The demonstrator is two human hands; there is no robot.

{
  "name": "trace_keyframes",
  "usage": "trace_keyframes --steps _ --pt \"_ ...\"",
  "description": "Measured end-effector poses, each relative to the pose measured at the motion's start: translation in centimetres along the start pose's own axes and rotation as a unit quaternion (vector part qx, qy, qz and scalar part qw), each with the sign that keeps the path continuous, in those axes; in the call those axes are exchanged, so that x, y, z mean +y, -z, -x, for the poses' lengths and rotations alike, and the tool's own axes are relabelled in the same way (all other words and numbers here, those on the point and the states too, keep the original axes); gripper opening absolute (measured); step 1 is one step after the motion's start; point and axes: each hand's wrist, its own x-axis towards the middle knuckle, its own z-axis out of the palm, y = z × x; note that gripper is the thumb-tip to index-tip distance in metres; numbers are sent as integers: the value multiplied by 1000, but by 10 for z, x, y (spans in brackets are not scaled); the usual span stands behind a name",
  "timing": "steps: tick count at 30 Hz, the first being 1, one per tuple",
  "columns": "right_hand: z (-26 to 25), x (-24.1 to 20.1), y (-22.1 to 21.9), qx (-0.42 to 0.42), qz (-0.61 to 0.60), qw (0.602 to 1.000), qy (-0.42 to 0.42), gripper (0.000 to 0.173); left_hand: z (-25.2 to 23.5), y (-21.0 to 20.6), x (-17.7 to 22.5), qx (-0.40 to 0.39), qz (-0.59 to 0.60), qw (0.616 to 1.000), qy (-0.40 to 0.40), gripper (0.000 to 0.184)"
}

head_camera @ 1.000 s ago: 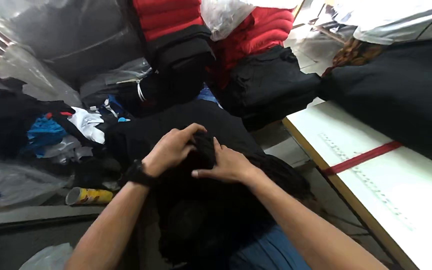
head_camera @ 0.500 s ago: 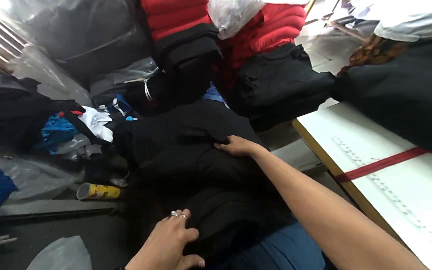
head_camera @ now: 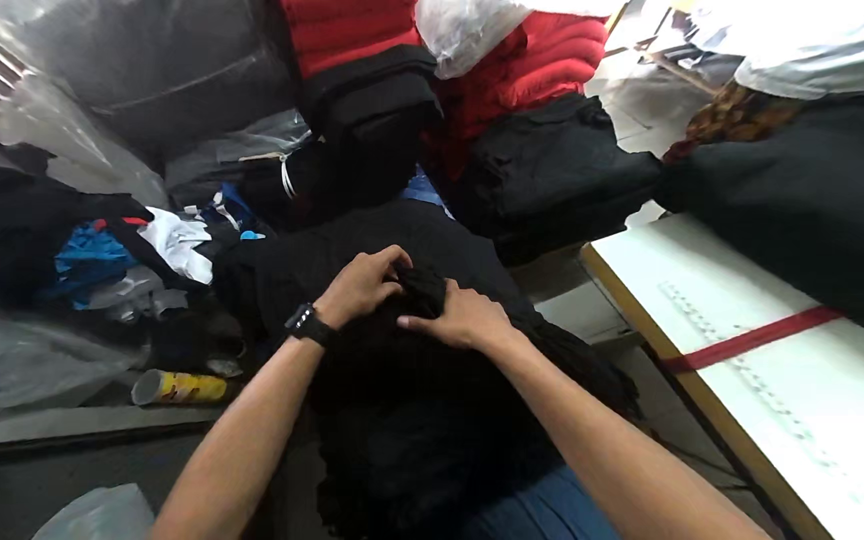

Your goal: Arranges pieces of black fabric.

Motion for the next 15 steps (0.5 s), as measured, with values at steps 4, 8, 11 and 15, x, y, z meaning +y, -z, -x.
trace_keyframes --steps 4,8,11,15 --pt "-41 16 2 -38 -7 999 -13 92 52 -44 29 210 -95 972 -48 29" --pt "-69 26 8 -79 -45 996 25 84 141 -65 74 -85 20 996 -23 53" --pt "-70 25 8 -87 -40 995 31 81 180 -61 63 -273 2 957 94 69" --pt "-61 26 6 -79 -48 995 26 82 207 -24 55 -270 -10 963 -2 52"
